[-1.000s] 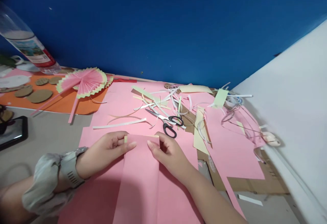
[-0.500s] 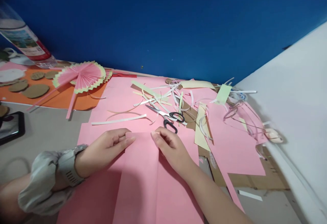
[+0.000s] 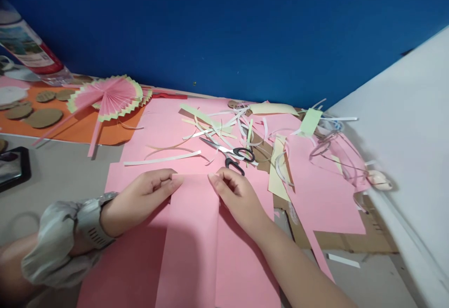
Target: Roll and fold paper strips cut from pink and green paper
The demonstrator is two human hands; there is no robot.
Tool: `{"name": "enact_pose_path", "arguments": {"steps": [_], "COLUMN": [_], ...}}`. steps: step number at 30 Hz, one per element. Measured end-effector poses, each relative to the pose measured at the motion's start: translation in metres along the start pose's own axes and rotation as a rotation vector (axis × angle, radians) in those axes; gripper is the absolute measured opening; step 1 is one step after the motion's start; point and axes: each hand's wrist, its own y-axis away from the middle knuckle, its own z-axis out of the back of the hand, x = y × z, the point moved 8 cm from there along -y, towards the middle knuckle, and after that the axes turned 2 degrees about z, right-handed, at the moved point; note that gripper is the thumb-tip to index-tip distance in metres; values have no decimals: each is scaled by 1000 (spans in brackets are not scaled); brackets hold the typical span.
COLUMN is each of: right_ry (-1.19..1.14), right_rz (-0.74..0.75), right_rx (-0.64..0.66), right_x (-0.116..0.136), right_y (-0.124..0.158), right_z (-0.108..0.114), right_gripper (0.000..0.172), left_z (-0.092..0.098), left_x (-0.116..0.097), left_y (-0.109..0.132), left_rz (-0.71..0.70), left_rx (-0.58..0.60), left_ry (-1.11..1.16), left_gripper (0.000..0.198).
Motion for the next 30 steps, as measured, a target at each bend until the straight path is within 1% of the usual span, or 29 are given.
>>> {"name": "enact_pose_path", "arguments": {"steps": [8, 13, 26, 30], "right_ry": [80, 118, 115, 124], "right_rz": [68, 81, 95, 123], "right_rx": [-25, -50, -60, -59], "right_x": [5, 5, 5, 9], "right_y": [1, 2, 3, 2], "right_z": [3, 5, 6, 6], "right_gripper": [37, 35, 35, 35], "left_z": [1, 1, 1, 1], "left_x": [-2, -6, -8, -8], "left_y": [2, 2, 2, 2], "left_rz": [-32, -58, -59, -72], "left_rx": [-10, -4, 6, 16], "left_ry": [11, 17, 5, -10], "left_gripper": [38, 36, 33, 33]}}
